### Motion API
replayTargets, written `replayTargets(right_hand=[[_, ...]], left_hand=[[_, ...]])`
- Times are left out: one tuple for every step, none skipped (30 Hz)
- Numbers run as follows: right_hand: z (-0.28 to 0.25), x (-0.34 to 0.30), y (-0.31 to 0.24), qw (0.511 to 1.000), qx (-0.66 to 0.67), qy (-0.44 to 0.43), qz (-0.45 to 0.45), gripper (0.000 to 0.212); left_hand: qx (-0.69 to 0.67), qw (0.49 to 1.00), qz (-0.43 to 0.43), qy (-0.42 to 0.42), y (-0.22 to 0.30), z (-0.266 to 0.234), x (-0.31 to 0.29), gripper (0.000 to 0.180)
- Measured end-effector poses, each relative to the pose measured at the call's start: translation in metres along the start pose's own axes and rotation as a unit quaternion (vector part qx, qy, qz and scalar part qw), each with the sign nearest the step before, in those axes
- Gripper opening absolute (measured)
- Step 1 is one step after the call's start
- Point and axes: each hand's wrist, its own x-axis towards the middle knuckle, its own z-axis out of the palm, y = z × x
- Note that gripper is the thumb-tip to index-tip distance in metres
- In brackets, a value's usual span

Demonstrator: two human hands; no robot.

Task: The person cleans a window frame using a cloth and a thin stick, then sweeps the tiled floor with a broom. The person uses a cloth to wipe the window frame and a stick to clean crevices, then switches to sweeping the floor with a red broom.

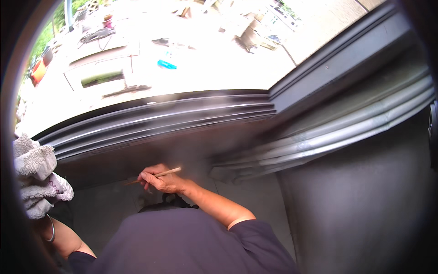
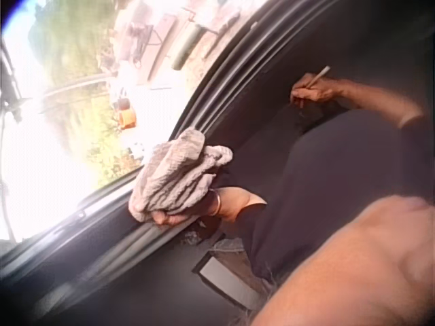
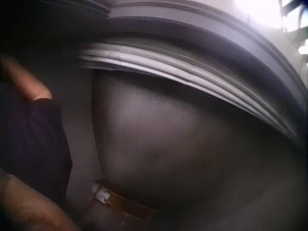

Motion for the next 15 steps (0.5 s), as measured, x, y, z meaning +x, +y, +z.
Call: replayTargets(right_hand=[[-0.013,-0.012,0.003,1.000,0.012,0.016,0.012,0.035],[-0.026,-0.023,0.005,0.999,0.023,0.031,0.024,0.035],[-0.036,-0.034,0.003,0.997,0.038,0.065,0.036,0.035],[-0.047,-0.046,0.006,0.994,0.038,0.093,0.039,0.034],[-0.059,-0.058,0.013,0.991,0.039,0.121,0.041,0.033],[-0.071,-0.070,0.020,0.987,0.039,0.148,0.043,0.033],[-0.080,-0.085,0.024,0.984,0.040,0.169,0.042,0.032],[-0.089,-0.100,0.028,0.980,0.041,0.189,0.042,0.032],[-0.096,-0.115,0.031,0.976,0.042,0.209,0.040,0.032],[-0.104,-0.127,0.032,0.972,0.048,0.226,0.035,0.032],[-0.109,-0.139,0.033,0.968,0.055,0.242,0.031,0.033],[-0.115,-0.150,0.035,0.964,0.058,0.259,0.026,0.034],[-0.122,-0.161,0.039,0.956,0.048,0.290,0.018,0.035],[-0.125,-0.173,0.046,0.947,0.038,0.319,0.011,0.036],[-0.131,-0.185,0.051,0.936,0.031,0.351,0.002,0.037]], left_hand=[[0.009,1.000,-0.007,-0.017,-0.005,0.012,-0.005,0.038],[0.017,0.999,-0.010,-0.036,-0.012,0.026,-0.009,0.038],[0.030,0.998,-0.011,-0.053,-0.016,0.037,-0.013,0.038],[0.041,0.997,-0.011,-0.072,-0.019,0.048,-0.015,0.038],[0.053,0.994,-0.009,-0.093,-0.021,0.062,-0.017,0.038],[0.064,0.991,-0.005,-0.113,-0.022,0.075,-0.018,0.038],[0.079,0.988,0.003,-0.132,-0.018,0.090,-0.020,0.038],[0.092,0.984,0.010,-0.152,-0.014,0.104,-0.022,0.038],[0.108,0.979,0.022,-0.174,-0.011,0.121,-0.024,0.038],[0.120,0.973,0.036,-0.196,-0.006,0.137,-0.025,0.038],[0.135,0.965,0.051,-0.220,0.000,0.155,-0.026,0.038],[0.146,0.955,0.071,-0.247,0.006,0.175,-0.028,0.038],[0.142,0.944,0.093,-0.284,0.006,0.199,-0.026,0.038],[0.142,0.927,0.120,-0.326,0.008,0.221,-0.025,0.038],[0.131,0.905,0.155,-0.375,0.014,0.253,-0.026,0.038]])
